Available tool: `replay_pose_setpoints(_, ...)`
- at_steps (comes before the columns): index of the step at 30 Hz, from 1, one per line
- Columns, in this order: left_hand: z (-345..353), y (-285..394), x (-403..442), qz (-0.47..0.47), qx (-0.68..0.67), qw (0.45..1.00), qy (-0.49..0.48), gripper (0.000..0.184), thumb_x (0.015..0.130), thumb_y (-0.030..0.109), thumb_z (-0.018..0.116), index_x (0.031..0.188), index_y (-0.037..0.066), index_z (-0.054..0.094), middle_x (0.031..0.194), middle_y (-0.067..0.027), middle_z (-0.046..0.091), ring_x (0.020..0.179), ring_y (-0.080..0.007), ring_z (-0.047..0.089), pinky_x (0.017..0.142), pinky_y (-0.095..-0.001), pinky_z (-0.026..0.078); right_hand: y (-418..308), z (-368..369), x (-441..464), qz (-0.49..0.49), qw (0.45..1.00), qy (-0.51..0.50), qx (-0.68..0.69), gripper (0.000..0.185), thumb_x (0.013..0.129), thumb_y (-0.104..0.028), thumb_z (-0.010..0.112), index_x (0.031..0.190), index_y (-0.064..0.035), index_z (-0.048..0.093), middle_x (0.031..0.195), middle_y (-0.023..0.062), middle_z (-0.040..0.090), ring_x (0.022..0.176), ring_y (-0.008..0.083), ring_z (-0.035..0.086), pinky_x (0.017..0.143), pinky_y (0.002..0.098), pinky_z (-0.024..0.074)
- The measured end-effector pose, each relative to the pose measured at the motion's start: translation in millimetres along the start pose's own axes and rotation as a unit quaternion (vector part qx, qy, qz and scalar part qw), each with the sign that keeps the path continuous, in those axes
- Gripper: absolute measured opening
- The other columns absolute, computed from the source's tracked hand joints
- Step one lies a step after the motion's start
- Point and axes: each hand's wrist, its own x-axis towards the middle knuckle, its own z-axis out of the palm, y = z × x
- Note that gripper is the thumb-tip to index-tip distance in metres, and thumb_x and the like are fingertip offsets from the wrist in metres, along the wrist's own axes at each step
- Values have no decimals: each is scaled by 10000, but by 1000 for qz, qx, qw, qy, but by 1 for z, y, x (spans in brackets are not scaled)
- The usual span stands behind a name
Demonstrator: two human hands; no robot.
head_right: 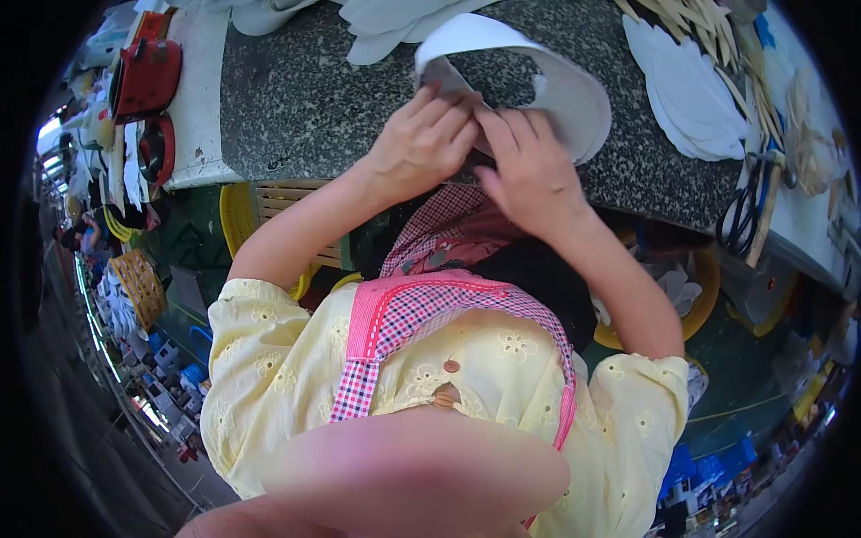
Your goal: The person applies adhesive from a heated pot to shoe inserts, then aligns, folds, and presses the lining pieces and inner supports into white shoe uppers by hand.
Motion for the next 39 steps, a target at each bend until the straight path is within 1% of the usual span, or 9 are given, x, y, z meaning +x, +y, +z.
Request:
replay_pose_setpoints(4,-4,10,-20,-78,-108,990,-40,510,767,287,550,1172,-16,484,1261,-159,455,1183,-238,424,968,-490,295,19,-2,-10,-87,992,-59,-64,569,651,-128,664,1183,-17,490,1133,85,491,982,251,475,826,347,426)
replay_pose_setpoints(9,-5,-8,-32,-66,-134,979,-139,589,823,439,497,1350,252,312,1408,50,290,1284,-116,283,946,-643,202,39,-17,-13,-184,972,-81,-119,521,652,-143,632,1151,-24,538,1180,67,493,1036,213,483,835,347,424)
replay_pose_setpoints(20,-17,-10,-9,-46,-96,986,-130,460,743,176,605,1192,196,504,1269,28,455,1205,-134,393,934,-634,234,70,-59,-43,-112,949,-19,-295,399,691,-126,644,1087,-136,601,1164,-23,530,1035,193,476,907,362,331)
replay_pose_setpoints(24,-6,40,13,-9,-92,995,43,389,741,136,550,1128,99,541,1137,-52,529,1137,-215,452,979,-517,233,66,-56,-40,-88,967,-5,-239,391,647,-75,622,1035,-114,600,1099,18,535,1057,211,463,878,359,352)
replay_pose_setpoints(28,13,34,22,21,-24,994,102,336,701,143,542,1025,63,582,1017,-62,536,957,-211,509,885,-392,377,64,-62,-34,-96,984,-3,-149,426,625,-33,599,1047,-85,588,1100,56,518,1076,256,451,890,385,358)
replay_pose_setpoints(32,-11,14,34,61,-153,968,191,342,628,86,578,968,60,600,903,-46,558,834,-217,543,726,-347,446,68,-62,-16,-166,984,41,-51,433,613,-37,625,1043,-77,600,1011,66,547,972,258,506,852,387,386)
replay_pose_setpoints(33,-23,11,39,49,-182,961,201,317,630,63,615,947,60,607,838,-45,568,782,-224,553,682,-335,453,69,-67,-9,-211,974,76,-30,354,623,-44,647,976,-59,624,856,69,575,790,242,554,710,357,437)
replay_pose_setpoints(37,-70,9,54,-2,-297,942,159,257,667,82,681,914,51,616,765,-61,570,684,-224,554,581,-301,445,40,-89,5,-208,967,130,69,175,684,-85,670,844,-26,630,636,65,551,538,216,535,445,280,392)
replay_pose_setpoints(39,-78,13,53,-20,-319,933,163,236,670,91,685,895,53,624,713,-57,564,624,-218,550,541,-291,437,29,-96,6,-188,968,135,92,137,695,-98,672,802,-29,624,611,65,542,515,216,529,442,284,390)
